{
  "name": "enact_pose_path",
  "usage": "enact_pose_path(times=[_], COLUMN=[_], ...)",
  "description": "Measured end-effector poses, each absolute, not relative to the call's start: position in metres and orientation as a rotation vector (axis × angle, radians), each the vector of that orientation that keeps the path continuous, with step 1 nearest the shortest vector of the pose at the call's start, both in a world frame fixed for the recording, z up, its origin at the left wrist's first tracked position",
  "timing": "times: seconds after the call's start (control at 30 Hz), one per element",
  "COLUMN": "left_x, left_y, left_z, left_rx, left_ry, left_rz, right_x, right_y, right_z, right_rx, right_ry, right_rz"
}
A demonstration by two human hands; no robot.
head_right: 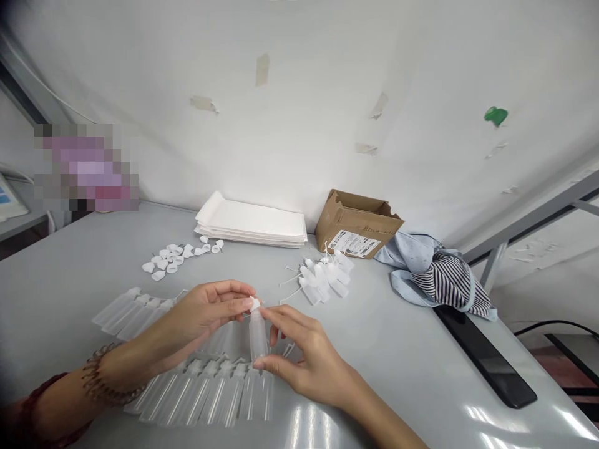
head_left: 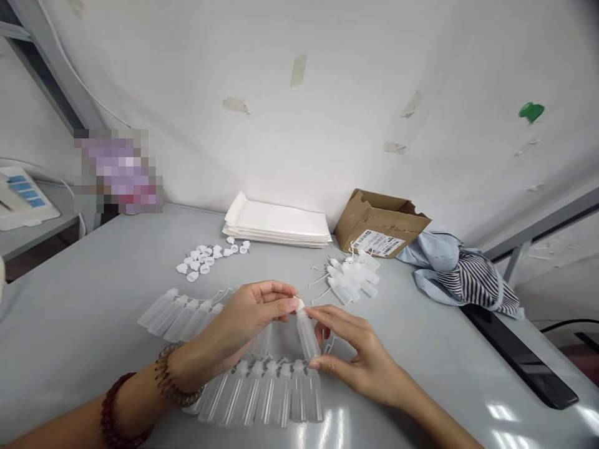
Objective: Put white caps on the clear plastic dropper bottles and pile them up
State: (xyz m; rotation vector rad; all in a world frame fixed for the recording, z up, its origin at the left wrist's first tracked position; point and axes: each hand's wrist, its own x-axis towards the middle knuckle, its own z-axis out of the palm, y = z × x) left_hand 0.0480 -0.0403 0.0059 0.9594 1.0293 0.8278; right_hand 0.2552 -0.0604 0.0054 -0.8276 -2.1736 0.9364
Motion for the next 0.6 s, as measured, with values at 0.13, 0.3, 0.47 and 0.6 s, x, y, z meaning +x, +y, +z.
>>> enact_pose_path(times=[0.13,0.3,0.47,0.6], left_x=[0.046,0.043,0.041,0.039], left_y=[-0.04,-0.037,-0.036,-0.035], left_z=[0.009,0.011,0.017,0.02], left_rx=[0.965,0.992,1.011,1.054], left_ry=[1.04,1.01,0.979,0.981], left_rz=[0.794,0.741,0.7,0.653], right_x=[0.254,0.255,0.257,0.259], right_y=[-0.061,-0.061,-0.06,-0.058], right_z=[0.006,0.006,0.007,0.009], right_rx=[-0.828,-0.825,-0.814,-0.787], right_ry=[-2.143,-2.114,-2.12,-2.16], right_rz=[0.937,0.941,0.951,0.958])
